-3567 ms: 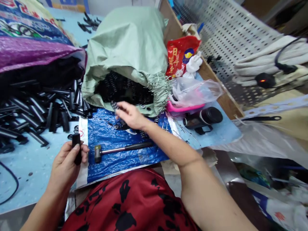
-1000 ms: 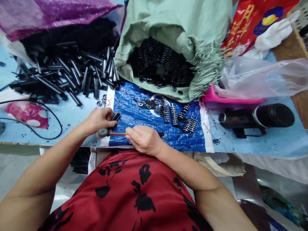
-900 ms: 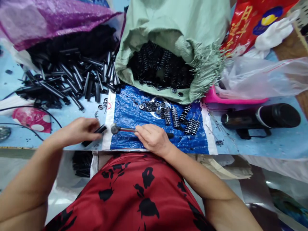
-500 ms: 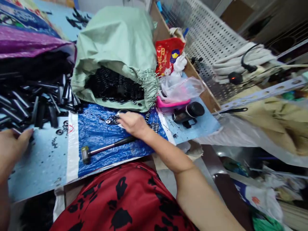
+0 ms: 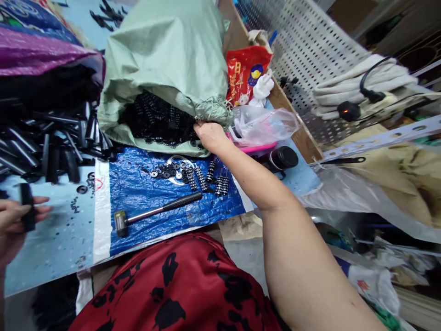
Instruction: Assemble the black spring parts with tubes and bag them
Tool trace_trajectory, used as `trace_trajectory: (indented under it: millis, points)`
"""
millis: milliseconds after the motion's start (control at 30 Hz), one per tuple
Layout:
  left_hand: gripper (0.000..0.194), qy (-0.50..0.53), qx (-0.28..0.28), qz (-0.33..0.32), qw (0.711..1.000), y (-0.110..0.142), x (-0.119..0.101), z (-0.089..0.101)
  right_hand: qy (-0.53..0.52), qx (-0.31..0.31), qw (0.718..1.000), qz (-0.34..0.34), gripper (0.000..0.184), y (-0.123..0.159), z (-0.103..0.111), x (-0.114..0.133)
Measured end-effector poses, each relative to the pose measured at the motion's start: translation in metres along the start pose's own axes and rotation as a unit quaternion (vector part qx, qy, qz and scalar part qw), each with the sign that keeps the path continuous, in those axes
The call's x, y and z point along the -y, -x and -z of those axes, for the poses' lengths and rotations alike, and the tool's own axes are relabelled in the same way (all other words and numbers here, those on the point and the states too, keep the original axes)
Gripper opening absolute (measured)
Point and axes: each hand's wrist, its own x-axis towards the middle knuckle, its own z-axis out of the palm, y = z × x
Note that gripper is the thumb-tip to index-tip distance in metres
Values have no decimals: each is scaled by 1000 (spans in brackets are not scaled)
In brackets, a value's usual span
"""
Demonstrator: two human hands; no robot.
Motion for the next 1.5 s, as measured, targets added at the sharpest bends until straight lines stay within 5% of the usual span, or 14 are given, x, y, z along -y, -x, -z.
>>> trace_trajectory:
  millis: [167, 267, 333, 367, 500, 567, 633, 833, 900, 967, 1100, 1167, 1333, 1500]
  points:
    - [38, 98, -14, 71, 993, 38, -10, -45, -93, -47, 994, -24, 49, 14, 6, 9]
    - [45, 157, -2, 48, 986, 52, -5, -61, -284, -167, 944, 3, 53, 43, 13, 34]
    - [46, 174, 35, 47, 983, 60, -1, -71, -493, -204, 845, -7, 62, 64, 17, 65]
    - [44, 177, 62, 48, 981, 65, 1, -76, -615, -171, 770, -20, 64, 74, 19, 83]
    - [46, 164, 184, 40, 968, 80, 8, -96, -894, 95, 433, -65, 69, 102, 23, 155]
    - [47, 134, 220, 36, 966, 87, 11, -101, -926, 133, 344, -76, 67, 111, 25, 177]
    - [47, 102, 233, 24, 967, 93, 14, -106, -937, 120, 320, -74, 68, 117, 26, 190]
    - [36, 61, 174, -114, 976, 112, 22, -131, -944, 17, 313, -104, 70, 122, 33, 214]
    - [34, 44, 166, -148, 974, 115, 24, -140, -935, -10, 341, -96, 67, 121, 34, 220]
    - [31, 27, 168, -161, 972, 115, 25, -144, -907, -22, 419, -48, 69, 121, 29, 219]
    - [30, 22, 178, -112, 977, 114, 24, -133, -697, -169, 682, 142, 109, 123, 7, 194]
    - [35, 22, 188, -98, 977, 114, 23, -126, -559, -253, 752, 241, 114, 124, -3, 181]
    - [50, 17, 185, -85, 979, 117, 21, -122, -441, -342, 782, 277, 107, 128, -7, 178]
    - [45, 22, 165, -107, 980, 122, 24, -127, -414, -413, 767, 265, 109, 135, -3, 188]
